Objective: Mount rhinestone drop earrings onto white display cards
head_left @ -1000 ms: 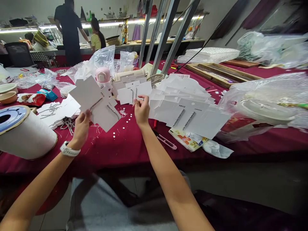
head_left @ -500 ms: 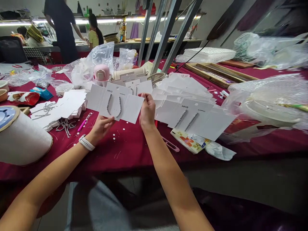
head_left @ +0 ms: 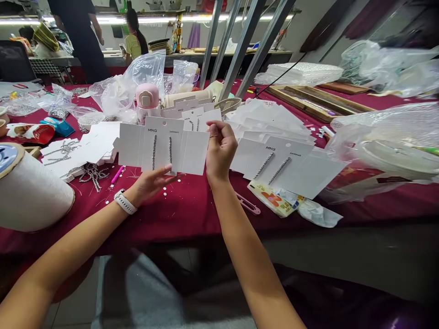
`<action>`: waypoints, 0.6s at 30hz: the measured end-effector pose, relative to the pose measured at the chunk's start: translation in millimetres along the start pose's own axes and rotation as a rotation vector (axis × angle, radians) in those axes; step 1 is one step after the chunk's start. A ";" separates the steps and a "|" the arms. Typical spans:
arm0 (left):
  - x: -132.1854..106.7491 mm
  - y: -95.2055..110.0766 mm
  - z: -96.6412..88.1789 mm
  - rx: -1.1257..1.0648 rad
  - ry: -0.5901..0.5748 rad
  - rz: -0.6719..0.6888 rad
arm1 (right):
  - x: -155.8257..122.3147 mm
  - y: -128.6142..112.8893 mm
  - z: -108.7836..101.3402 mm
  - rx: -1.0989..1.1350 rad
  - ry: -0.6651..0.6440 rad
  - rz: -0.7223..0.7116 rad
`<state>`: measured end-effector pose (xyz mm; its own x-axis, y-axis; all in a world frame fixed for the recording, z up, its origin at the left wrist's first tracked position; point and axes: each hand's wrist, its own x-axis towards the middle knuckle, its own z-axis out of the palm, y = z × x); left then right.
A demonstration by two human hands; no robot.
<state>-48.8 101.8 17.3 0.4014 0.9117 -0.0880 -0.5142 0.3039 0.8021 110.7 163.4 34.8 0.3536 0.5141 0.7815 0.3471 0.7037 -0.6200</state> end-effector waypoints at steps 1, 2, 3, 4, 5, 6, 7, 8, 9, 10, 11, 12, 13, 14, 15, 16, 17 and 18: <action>1.2 -1.3 0.6 -0.014 0.024 0.019 | -0.4 -0.4 -1.2 -0.053 -0.007 -0.033; 2.6 -2.6 1.4 -0.030 0.060 0.033 | -0.6 -0.4 -2.6 -0.105 -0.011 -0.063; 3.9 -3.8 2.4 -0.048 0.103 0.039 | -0.5 -0.1 -4.2 -0.149 -0.015 -0.091; 5.1 -4.7 3.5 -0.069 0.150 0.042 | 0.0 0.3 -5.9 -0.180 -0.016 -0.112; 6.1 -5.3 4.6 -0.089 0.195 0.047 | 0.9 0.6 -7.5 -0.195 -0.015 -0.126; 6.9 -5.6 5.7 -0.103 0.233 0.050 | 2.1 0.8 -9.1 -0.195 -0.009 -0.132; 7.4 -5.6 6.6 -0.110 0.259 0.049 | 3.4 0.7 -10.6 -0.184 0.001 -0.133; 7.8 -5.5 7.4 -0.112 0.277 0.043 | 4.8 0.3 -12.0 -0.169 0.012 -0.134; 8.1 -5.4 8.0 -0.113 0.291 0.037 | 6.0 -0.4 -13.1 -0.154 0.021 -0.137; 8.3 -5.4 8.5 -0.114 0.303 0.033 | 7.0 -1.5 -14.0 -0.139 0.027 -0.143; 8.3 -5.5 8.9 -0.114 0.315 0.028 | 7.6 -2.8 -14.6 -0.120 0.026 -0.152; 8.2 -5.8 9.3 -0.114 0.329 0.023 | 7.7 -4.4 -14.9 -0.092 0.016 -0.160; 8.0 -6.2 9.8 -0.112 0.338 0.018 | 7.4 -6.1 -15.0 -0.053 -0.003 -0.162; 7.6 -6.8 10.3 -0.107 0.340 0.012 | 6.6 -8.0 -14.7 -0.005 -0.028 -0.157; 7.0 -7.3 10.9 -0.099 0.337 0.004 | 5.4 -9.9 -14.4 0.046 -0.062 -0.148; 6.4 -7.8 11.6 -0.090 0.334 -0.003 | 3.9 -11.9 -13.9 0.090 -0.100 -0.138; 5.7 -8.1 12.3 -0.080 0.330 -0.011 | 2.2 -14.1 -13.5 0.113 -0.144 -0.134; 5.1 -8.4 12.9 -0.071 0.326 -0.022 | 0.4 -16.3 -13.1 0.111 -0.189 -0.140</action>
<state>-32.7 100.3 17.7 0.1553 0.9417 -0.2986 -0.5638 0.3327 0.7559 116.6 145.7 44.3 0.1366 0.4833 0.8647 0.2796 0.8186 -0.5017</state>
